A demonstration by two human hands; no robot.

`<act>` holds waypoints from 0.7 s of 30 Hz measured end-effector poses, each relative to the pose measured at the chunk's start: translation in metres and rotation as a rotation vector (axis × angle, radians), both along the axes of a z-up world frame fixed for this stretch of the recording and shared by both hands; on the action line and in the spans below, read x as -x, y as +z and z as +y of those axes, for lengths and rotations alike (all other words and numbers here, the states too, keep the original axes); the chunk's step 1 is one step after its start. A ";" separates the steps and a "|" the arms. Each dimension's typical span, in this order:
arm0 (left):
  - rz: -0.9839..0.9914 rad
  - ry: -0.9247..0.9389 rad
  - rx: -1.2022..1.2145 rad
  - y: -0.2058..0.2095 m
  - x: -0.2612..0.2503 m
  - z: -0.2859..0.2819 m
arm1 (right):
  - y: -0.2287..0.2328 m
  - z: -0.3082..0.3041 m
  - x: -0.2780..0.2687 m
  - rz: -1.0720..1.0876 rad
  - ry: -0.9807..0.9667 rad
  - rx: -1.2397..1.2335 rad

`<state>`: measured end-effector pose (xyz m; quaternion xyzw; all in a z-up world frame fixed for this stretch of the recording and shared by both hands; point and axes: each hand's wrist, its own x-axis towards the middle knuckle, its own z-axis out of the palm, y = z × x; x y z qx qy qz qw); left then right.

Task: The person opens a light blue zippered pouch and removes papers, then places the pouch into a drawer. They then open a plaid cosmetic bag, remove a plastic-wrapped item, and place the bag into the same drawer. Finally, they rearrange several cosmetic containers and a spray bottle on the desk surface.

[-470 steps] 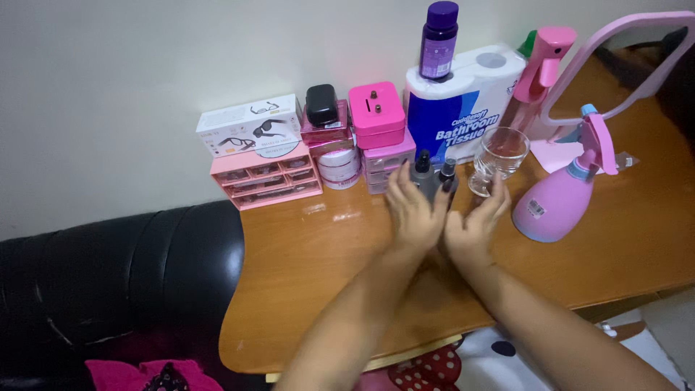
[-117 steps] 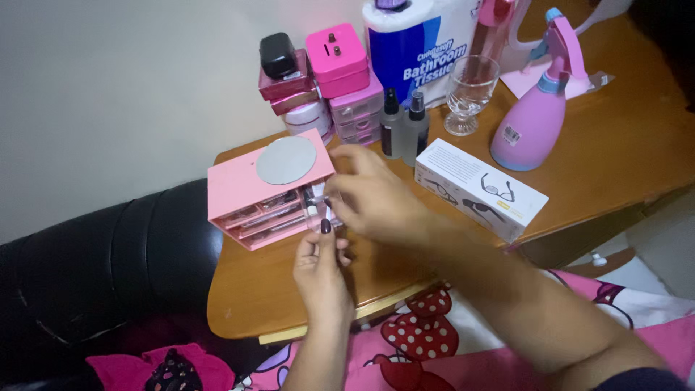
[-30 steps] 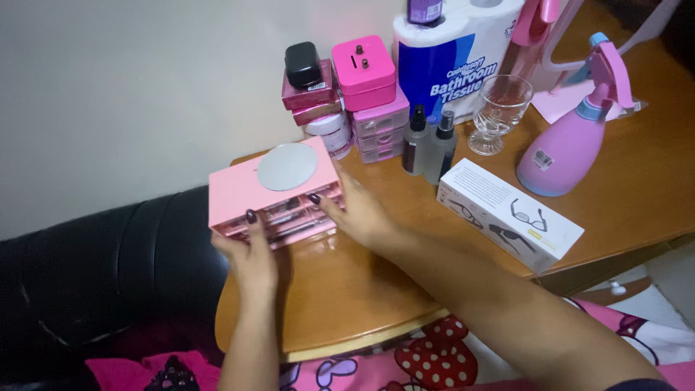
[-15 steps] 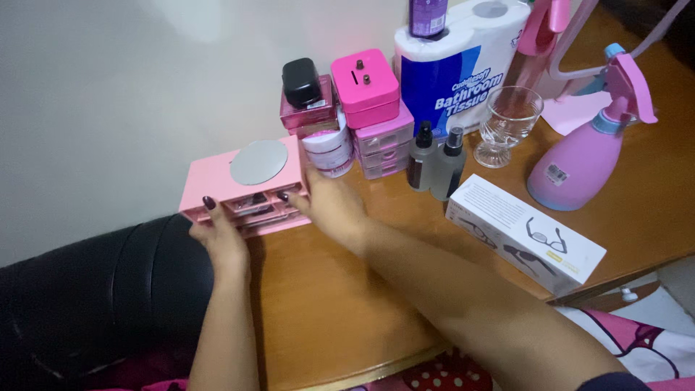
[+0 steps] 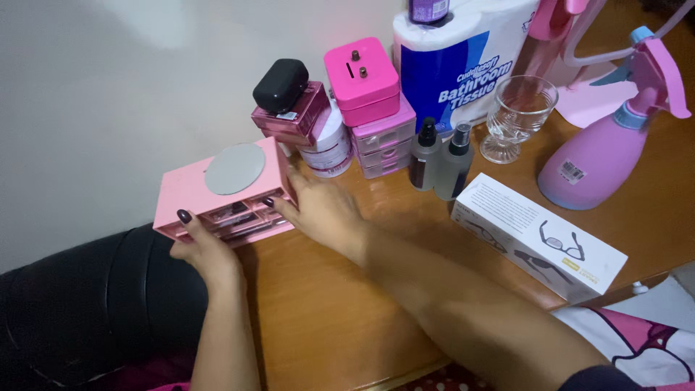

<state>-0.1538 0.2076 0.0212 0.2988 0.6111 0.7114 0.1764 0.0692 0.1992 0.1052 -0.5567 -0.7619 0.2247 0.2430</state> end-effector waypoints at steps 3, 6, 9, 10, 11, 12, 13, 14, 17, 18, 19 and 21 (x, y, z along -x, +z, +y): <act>0.038 0.017 0.002 0.001 -0.010 -0.001 | 0.005 -0.004 -0.011 0.143 -0.017 -0.429; 0.074 0.024 -0.010 -0.001 -0.019 -0.006 | 0.007 0.003 -0.023 0.152 0.181 -0.870; 0.073 0.055 0.025 0.003 -0.022 -0.008 | 0.012 0.023 -0.029 0.201 0.056 -0.856; 0.067 0.071 0.049 0.006 -0.021 -0.010 | 0.013 0.030 -0.031 0.077 0.079 -0.892; 0.066 0.064 0.065 0.008 -0.021 -0.011 | 0.013 0.037 -0.033 -0.047 0.103 -0.926; 0.064 0.058 0.080 0.011 -0.022 -0.013 | 0.014 0.043 -0.035 -0.172 0.128 -0.960; 0.062 0.051 0.095 0.014 -0.024 -0.015 | 0.014 0.047 -0.036 -0.264 0.091 -0.964; 0.011 0.033 0.043 0.017 -0.027 -0.016 | 0.014 0.050 -0.039 -0.356 0.051 -0.968; -0.132 -0.006 -0.110 0.025 -0.034 -0.018 | 0.019 0.057 -0.043 -0.564 -0.078 -1.011; -0.171 -0.017 -0.150 0.025 -0.036 -0.019 | 0.019 0.056 -0.043 -0.621 -0.124 -1.025; -0.209 -0.027 -0.190 0.026 -0.036 -0.020 | 0.019 0.055 -0.044 -0.629 -0.128 -1.020; -0.051 0.112 -0.016 0.025 -0.037 -0.016 | 0.020 0.054 -0.045 -0.645 -0.144 -1.012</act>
